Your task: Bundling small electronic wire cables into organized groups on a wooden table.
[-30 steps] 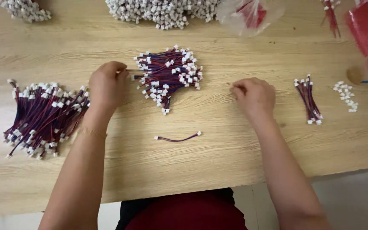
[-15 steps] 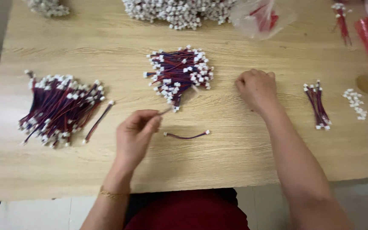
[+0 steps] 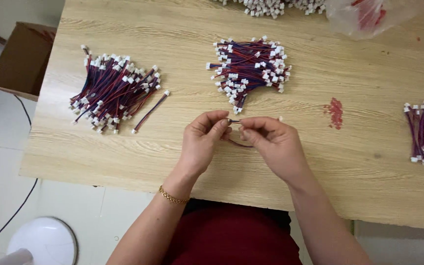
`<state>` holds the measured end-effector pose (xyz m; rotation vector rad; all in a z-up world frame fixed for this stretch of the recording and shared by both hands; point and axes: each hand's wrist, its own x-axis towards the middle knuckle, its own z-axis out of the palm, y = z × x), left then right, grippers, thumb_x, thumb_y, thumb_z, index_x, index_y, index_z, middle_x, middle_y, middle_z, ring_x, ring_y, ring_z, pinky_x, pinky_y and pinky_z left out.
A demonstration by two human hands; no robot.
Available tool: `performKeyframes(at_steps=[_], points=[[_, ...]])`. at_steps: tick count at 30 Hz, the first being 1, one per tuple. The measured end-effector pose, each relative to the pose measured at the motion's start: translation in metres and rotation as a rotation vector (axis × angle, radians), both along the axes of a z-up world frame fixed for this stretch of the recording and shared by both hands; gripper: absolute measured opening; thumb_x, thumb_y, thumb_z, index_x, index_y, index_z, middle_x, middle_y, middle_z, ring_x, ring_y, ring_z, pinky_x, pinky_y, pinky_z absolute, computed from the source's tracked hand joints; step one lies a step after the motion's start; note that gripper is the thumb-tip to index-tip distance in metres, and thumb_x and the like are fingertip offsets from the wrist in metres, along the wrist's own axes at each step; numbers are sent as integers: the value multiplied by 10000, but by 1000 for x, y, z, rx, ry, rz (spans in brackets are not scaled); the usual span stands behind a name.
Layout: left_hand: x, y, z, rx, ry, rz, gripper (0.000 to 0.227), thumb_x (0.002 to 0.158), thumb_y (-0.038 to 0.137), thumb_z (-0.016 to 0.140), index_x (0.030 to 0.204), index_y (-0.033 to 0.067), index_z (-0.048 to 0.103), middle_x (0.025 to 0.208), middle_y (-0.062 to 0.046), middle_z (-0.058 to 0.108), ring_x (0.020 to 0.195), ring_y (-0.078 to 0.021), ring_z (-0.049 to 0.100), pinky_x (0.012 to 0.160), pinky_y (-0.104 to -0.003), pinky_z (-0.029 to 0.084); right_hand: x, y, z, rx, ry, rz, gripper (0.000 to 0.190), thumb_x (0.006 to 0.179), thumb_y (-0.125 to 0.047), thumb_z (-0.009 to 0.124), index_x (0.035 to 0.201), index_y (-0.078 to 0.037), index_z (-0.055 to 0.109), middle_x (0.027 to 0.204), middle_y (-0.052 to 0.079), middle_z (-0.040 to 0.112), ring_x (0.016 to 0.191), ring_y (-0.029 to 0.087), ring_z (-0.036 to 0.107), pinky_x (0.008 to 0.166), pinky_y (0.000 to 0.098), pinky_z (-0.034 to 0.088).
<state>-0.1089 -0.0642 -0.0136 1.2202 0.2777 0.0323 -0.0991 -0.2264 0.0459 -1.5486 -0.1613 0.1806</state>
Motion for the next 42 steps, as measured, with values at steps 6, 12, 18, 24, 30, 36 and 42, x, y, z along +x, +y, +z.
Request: performKeyframes(at_steps=[6, 12, 18, 24, 30, 36, 42], points=[[-4, 2, 5, -107, -10, 2, 291, 890, 30, 668, 1172, 25, 598, 862, -114, 697, 738, -130, 675, 650, -251, 607, -1, 6, 23, -308, -340, -26, 129, 833, -6, 734, 951, -56, 735, 810, 75, 704, 767, 168, 648, 782, 320, 503], [-11, -5, 20, -130, -24, -31, 332, 864, 25, 697, 1175, 21, 582, 847, -103, 699, 729, -123, 672, 645, -242, 602, 4, 2, 23, -596, -654, -66, 92, 836, -141, 776, 915, -185, 759, 890, 11, 614, 926, 204, 536, 897, 371, 356], [-11, -5, 10, -110, -73, -89, 312, 882, 28, 679, 1181, 32, 587, 822, -103, 689, 729, -128, 664, 649, -249, 597, 6, 2, 15, -487, -562, 15, 119, 811, -102, 774, 922, -142, 756, 838, 39, 655, 866, 236, 619, 863, 373, 422], [-13, -2, 12, -139, -75, -131, 318, 884, 22, 673, 1189, 25, 582, 821, -117, 693, 726, -139, 671, 650, -257, 599, 1, -2, 13, -413, -411, 10, 88, 803, -80, 777, 876, -110, 736, 787, 35, 695, 808, 218, 664, 840, 351, 449], [-13, -3, 10, -172, -63, -159, 289, 894, 35, 665, 1172, 24, 585, 826, -97, 691, 736, -139, 679, 650, -250, 598, 1, 0, 8, -329, -380, 17, 115, 799, -58, 785, 901, -105, 762, 839, 63, 691, 767, 181, 673, 739, 308, 522], [-8, 0, 13, -191, -71, -182, 313, 878, 26, 681, 1175, 25, 582, 823, -93, 692, 736, -144, 684, 657, -260, 603, 2, -3, 10, -132, -179, 65, 125, 832, 18, 723, 956, 3, 731, 877, 123, 666, 801, 153, 665, 721, 314, 588], [-12, 4, 20, -15, -62, -234, 301, 864, -18, 667, 1154, 28, 605, 821, -107, 685, 779, -169, 679, 677, -276, 587, 5, -5, -1, -211, -159, 80, 149, 797, -8, 731, 941, -47, 738, 814, 86, 643, 800, 156, 625, 721, 313, 534]])
